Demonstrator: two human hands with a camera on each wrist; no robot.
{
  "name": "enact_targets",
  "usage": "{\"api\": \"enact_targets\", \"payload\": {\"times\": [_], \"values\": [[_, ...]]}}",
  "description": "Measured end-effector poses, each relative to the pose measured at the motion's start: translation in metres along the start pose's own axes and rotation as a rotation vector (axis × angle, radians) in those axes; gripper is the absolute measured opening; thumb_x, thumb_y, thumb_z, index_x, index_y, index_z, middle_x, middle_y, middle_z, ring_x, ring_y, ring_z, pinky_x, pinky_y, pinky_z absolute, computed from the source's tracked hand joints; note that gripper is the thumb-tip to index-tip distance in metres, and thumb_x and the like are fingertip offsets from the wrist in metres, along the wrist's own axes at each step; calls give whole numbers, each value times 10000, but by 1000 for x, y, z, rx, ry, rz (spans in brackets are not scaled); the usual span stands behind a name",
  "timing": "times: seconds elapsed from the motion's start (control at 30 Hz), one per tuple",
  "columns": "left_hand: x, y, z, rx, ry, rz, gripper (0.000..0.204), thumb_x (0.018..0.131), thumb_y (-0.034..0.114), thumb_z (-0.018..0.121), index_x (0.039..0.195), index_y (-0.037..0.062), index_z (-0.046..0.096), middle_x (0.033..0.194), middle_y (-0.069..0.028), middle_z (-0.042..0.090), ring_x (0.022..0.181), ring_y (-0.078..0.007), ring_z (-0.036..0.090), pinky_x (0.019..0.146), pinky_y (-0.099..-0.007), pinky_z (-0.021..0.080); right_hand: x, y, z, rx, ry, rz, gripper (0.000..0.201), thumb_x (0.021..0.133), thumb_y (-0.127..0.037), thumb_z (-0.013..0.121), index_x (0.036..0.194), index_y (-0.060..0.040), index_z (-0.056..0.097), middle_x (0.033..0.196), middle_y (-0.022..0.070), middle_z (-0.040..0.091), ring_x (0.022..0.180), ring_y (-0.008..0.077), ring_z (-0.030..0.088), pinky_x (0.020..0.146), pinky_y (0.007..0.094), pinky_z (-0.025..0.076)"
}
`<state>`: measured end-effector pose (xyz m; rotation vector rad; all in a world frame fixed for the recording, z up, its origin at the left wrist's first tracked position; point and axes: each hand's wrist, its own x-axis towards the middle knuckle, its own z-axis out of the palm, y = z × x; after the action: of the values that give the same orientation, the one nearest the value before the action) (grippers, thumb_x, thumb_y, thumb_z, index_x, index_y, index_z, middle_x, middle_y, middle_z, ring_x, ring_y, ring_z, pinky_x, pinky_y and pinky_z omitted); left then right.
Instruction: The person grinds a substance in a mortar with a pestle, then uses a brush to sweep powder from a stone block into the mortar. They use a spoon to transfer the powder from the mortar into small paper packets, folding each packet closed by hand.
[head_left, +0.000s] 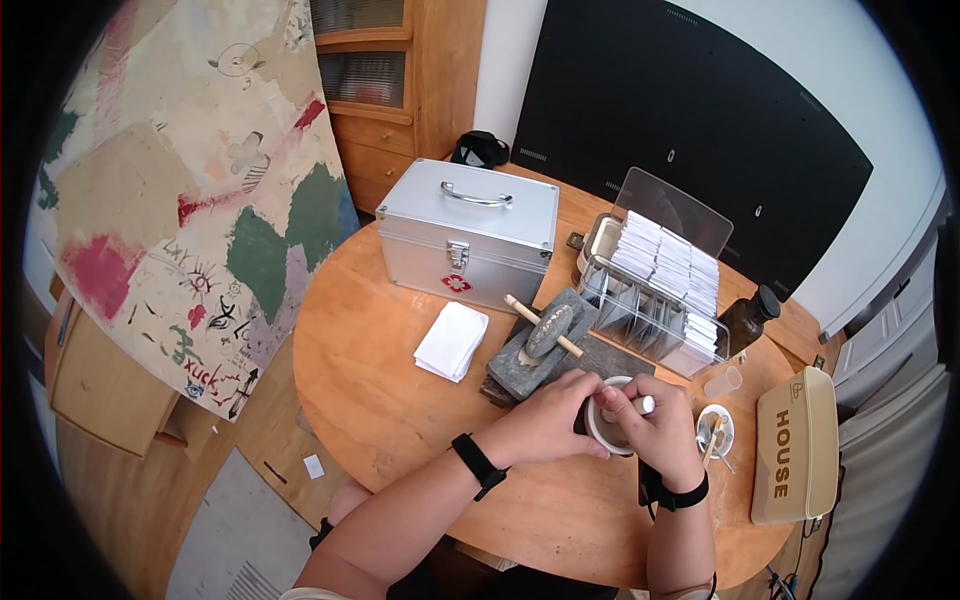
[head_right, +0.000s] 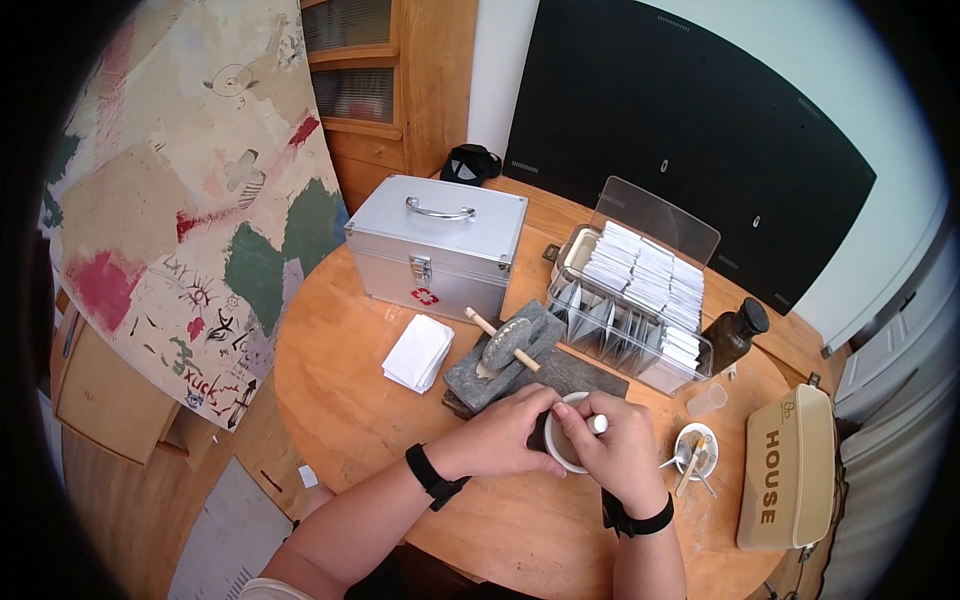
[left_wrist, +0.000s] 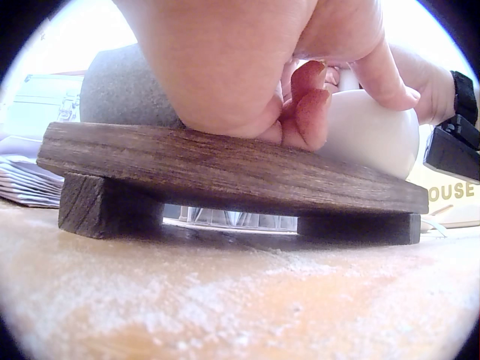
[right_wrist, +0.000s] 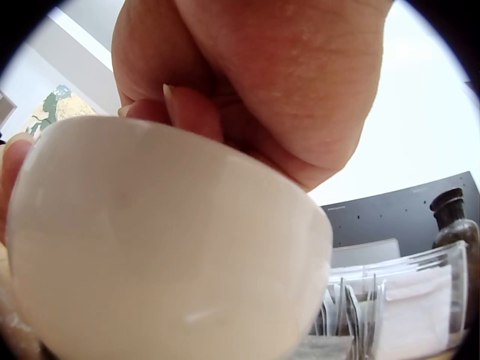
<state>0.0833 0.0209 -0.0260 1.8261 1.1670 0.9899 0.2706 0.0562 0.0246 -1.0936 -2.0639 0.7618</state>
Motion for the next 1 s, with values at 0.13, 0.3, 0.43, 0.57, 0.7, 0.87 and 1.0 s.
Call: {"api": "enact_targets", "payload": {"times": [0.13, 0.3, 0.43, 0.57, 0.7, 0.87, 1.0], "values": [[0, -1, 0, 2, -4, -6, 723, 691, 310, 968, 1180, 16, 526, 1221, -196, 576, 1173, -398, 594, 976, -453, 500, 0, 0, 0, -10, 2, -9, 255, 930, -206, 802, 794, -5, 725, 661, 120, 688, 556, 178, 644, 533, 306, 484], [0, 0, -1, 4, -11, -14, 727, 692, 306, 967, 1192, 15, 528, 1231, -199, 577, 1182, -403, 593, 985, -453, 500, 0, 0, 0, -7, 0, -2, 254, 931, -207, 800, 796, -5, 726, 663, 122, 689, 560, 184, 649, 538, 309, 487], [0, 1, -1, -5, -16, -20, 725, 692, 298, 967, 1197, 17, 529, 1236, -200, 577, 1181, -403, 594, 987, -452, 500, 0, 0, 0, -18, -3, 2, 255, 926, -210, 803, 796, -5, 725, 668, 127, 692, 566, 197, 658, 543, 318, 492], [0, 0, -1, -9, -8, -3, 722, 692, 295, 967, 1194, 19, 529, 1234, -197, 577, 1181, -402, 594, 985, -452, 500, 0, -1, 1, -35, -5, -1, 255, 921, -208, 805, 793, -4, 720, 671, 133, 695, 569, 205, 665, 546, 324, 494], [1, -2, 0, -17, -10, -2, 718, 692, 298, 968, 1189, 24, 528, 1225, -191, 576, 1181, -399, 591, 984, -453, 499, 0, -2, 1, -36, -7, 5, 253, 920, -204, 803, 791, -3, 717, 669, 132, 694, 569, 203, 663, 546, 323, 494], [0, -3, 1, -8, -5, 8, 717, 693, 299, 968, 1189, 29, 527, 1223, -188, 576, 1183, -398, 588, 987, -453, 499, 0, -3, 1, -22, -9, 17, 251, 921, -200, 801, 794, 0, 718, 671, 131, 692, 567, 197, 657, 549, 322, 494], [0, -1, 1, -20, -8, -5, 716, 691, 294, 969, 1189, 28, 529, 1231, -190, 576, 1189, -400, 587, 991, -456, 499, 0, -5, 0, -38, -24, 20, 244, 922, -195, 799, 801, 2, 721, 682, 135, 698, 577, 202, 664, 554, 323, 498]]}}
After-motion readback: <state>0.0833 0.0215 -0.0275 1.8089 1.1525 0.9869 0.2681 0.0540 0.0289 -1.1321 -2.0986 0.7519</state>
